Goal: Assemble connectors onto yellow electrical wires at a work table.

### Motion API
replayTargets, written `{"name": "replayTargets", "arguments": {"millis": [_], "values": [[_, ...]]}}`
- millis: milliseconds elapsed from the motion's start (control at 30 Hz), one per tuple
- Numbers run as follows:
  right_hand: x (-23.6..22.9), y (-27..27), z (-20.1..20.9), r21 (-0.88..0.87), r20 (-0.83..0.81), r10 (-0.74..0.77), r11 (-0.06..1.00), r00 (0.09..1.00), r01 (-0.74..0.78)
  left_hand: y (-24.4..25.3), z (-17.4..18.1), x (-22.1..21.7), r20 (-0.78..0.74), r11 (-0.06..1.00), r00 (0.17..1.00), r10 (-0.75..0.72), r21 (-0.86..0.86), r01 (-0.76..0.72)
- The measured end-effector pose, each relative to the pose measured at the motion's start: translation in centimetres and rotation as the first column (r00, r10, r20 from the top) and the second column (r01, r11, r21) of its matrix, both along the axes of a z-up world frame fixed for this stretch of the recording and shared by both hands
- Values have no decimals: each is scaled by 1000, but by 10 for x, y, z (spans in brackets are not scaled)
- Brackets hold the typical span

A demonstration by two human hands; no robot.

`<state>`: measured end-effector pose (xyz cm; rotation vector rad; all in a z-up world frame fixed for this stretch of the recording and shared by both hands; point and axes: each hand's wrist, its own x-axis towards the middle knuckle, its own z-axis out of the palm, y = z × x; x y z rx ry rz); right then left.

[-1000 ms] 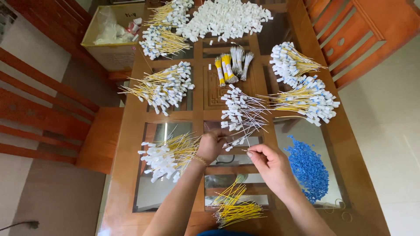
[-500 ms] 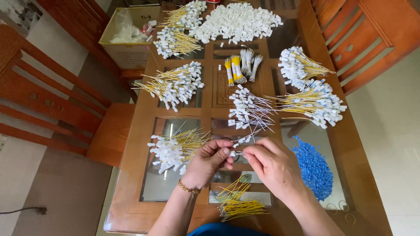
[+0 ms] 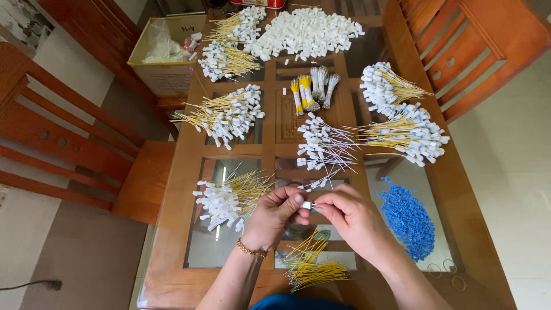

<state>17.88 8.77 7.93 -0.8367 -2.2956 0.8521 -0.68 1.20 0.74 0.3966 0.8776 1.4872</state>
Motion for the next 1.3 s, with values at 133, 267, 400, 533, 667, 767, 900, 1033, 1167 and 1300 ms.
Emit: {"name": "replayTargets", "arguments": {"millis": [133,267,400,533,667,767,900,1033,1167,1300], "values": [[3,2,-11,-147,50,-7,989,999,14,2,-4,0,37,999,999,34,-11,-33],[2,0,-11,-244,67,-64,967,996,79,2,-3,0,7,999,1000,27,-41,-27],[-3,4,-18,159,96,-44,987,994,29,4,-6,1,-93,999,995,37,-32,-41],[-5,12,-34,337,233,-58,941,971,-24,6,-4,-3,-122,994,992,31,-99,-44],[-7,16,-26,251,137,38,965,990,-72,6,-15,2,-90,992,994,60,-103,-69],[-6,19,-30,147,83,100,983,992,-111,7,-21,5,-120,988,988,96,-112,-110],[-6,22,-48,229,30,121,965,992,-125,6,-21,4,-162,990,983,82,-103,-100],[-9,18,-27,179,7,165,970,986,-163,0,-23,6,-164,986,983,78,-131,-100],[-12,14,-24,157,-10,182,971,983,-179,1,-19,5,-161,986,983,84,-131,-106],[-14,12,-27,66,-25,179,982,984,-177,-1,-24,2,-186,987,980,68,-132,-93]]}}
